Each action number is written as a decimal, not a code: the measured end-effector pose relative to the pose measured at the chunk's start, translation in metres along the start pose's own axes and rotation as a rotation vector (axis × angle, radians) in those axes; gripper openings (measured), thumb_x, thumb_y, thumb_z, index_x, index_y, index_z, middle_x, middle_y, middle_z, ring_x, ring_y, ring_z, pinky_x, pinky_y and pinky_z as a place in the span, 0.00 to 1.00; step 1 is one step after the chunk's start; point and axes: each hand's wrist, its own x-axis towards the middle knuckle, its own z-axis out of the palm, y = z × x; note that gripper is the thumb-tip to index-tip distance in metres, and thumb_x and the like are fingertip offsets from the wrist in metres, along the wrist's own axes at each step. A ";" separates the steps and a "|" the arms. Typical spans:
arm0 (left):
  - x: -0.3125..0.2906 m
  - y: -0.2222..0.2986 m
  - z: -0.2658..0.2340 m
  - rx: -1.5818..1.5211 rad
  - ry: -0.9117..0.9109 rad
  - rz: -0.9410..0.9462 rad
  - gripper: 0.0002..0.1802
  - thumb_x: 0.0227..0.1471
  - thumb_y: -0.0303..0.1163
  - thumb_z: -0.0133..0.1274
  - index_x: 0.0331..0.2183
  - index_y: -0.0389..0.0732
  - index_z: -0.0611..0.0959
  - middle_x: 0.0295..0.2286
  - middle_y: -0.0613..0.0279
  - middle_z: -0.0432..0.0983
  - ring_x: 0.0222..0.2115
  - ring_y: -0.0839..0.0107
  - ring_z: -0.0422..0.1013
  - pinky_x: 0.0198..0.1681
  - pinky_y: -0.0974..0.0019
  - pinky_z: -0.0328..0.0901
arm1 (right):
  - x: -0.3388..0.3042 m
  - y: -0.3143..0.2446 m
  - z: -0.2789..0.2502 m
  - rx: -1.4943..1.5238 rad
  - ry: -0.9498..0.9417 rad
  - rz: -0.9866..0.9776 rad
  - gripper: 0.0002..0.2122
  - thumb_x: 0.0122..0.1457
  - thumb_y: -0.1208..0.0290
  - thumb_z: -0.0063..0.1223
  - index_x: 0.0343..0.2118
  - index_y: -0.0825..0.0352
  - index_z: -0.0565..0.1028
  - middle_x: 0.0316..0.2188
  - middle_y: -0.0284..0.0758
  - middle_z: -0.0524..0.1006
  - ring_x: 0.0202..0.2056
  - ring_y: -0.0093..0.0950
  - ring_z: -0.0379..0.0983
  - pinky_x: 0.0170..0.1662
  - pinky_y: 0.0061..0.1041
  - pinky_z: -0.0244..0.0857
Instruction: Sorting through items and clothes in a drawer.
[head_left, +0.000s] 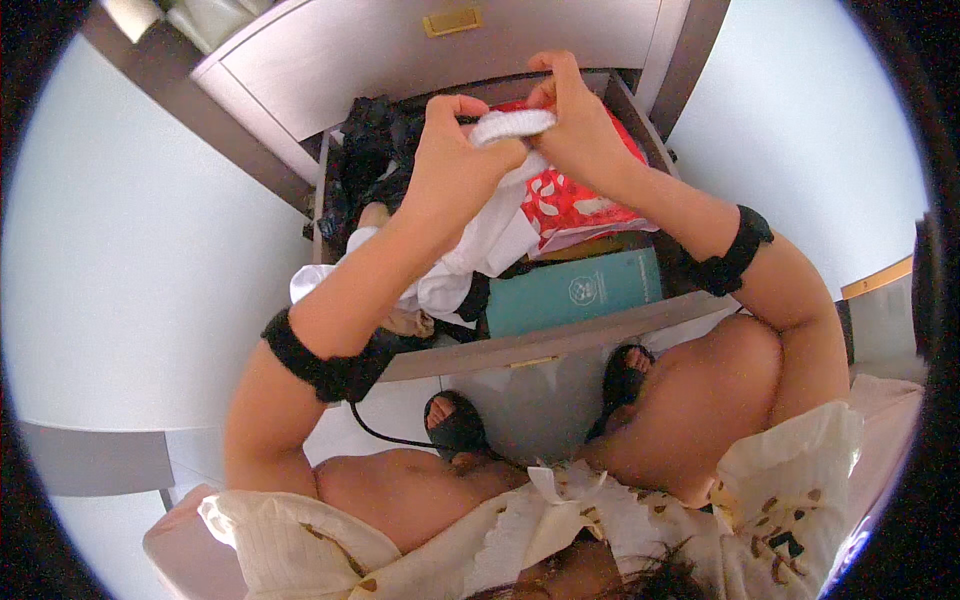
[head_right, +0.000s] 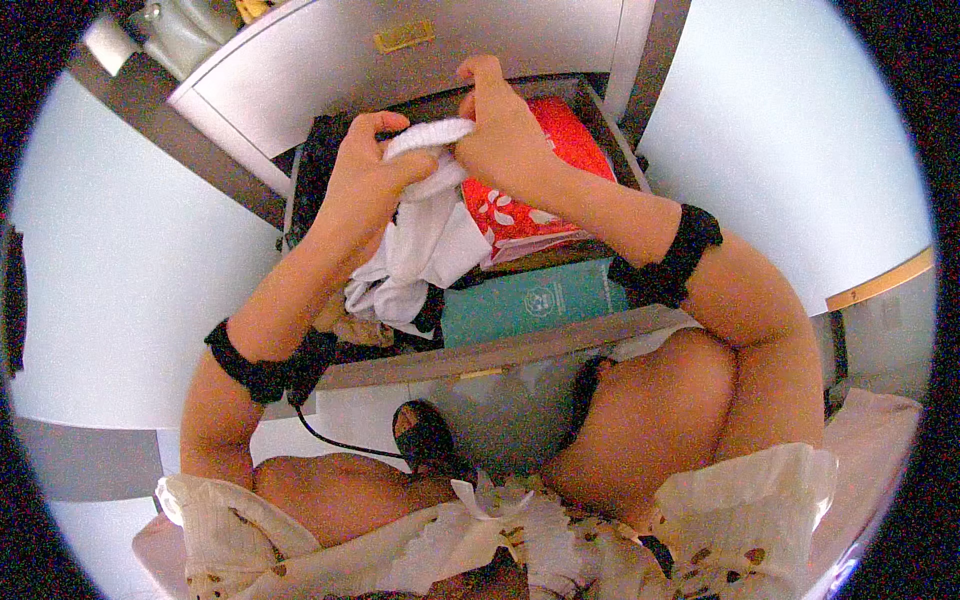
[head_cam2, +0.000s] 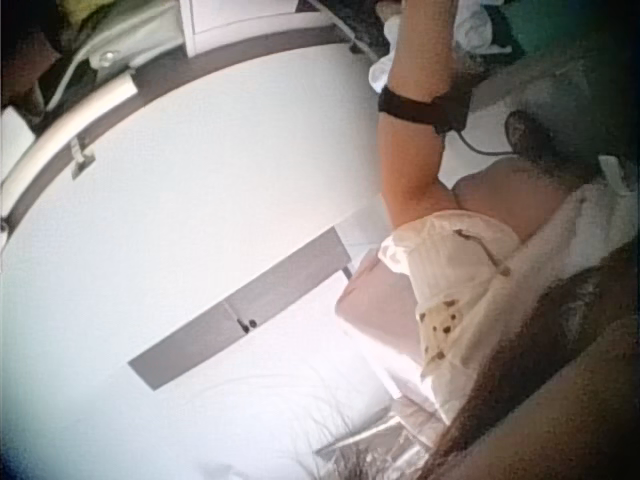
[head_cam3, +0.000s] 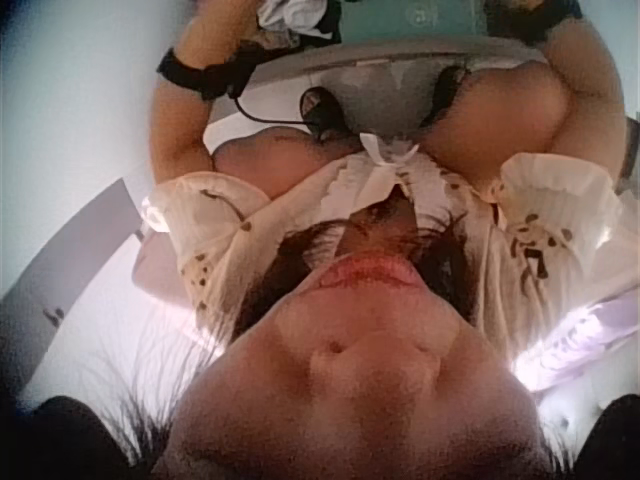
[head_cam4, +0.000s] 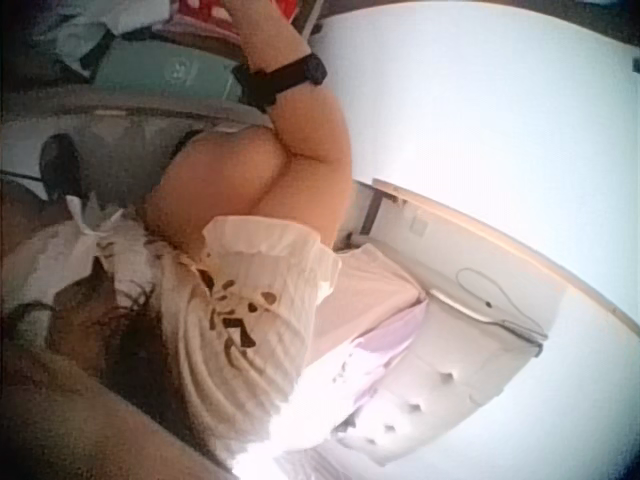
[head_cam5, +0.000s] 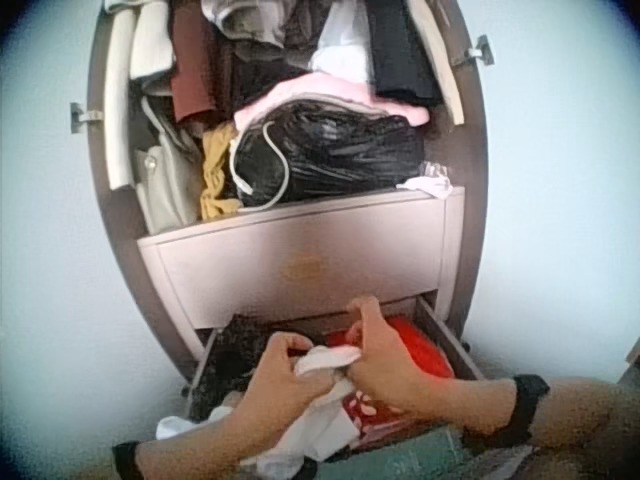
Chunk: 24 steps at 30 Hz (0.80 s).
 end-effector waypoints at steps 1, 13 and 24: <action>0.002 0.007 0.001 0.264 0.093 0.111 0.26 0.33 0.27 0.55 0.38 0.34 0.65 0.32 0.55 0.68 0.31 0.69 0.65 0.33 0.72 0.61 | 0.008 -0.001 -0.003 0.020 0.021 -0.090 0.22 0.39 0.77 0.51 0.40 0.68 0.58 0.24 0.43 0.71 0.28 0.39 0.70 0.32 0.32 0.63; 0.017 0.070 -0.027 0.702 0.507 0.354 0.22 0.34 0.31 0.56 0.34 0.36 0.68 0.23 0.54 0.72 0.25 0.68 0.70 0.27 0.69 0.64 | 0.015 -0.095 -0.008 0.650 0.004 0.090 0.20 0.45 0.75 0.50 0.43 0.72 0.61 0.35 0.41 0.66 0.34 0.30 0.65 0.33 0.25 0.61; -0.024 0.078 0.039 -0.251 0.029 0.355 0.20 0.42 0.17 0.42 0.42 0.32 0.65 0.36 0.52 0.69 0.35 0.63 0.68 0.39 0.66 0.64 | 0.010 -0.073 -0.068 -0.190 0.505 -0.588 0.24 0.37 0.79 0.52 0.42 0.62 0.62 0.26 0.42 0.69 0.27 0.40 0.67 0.30 0.30 0.61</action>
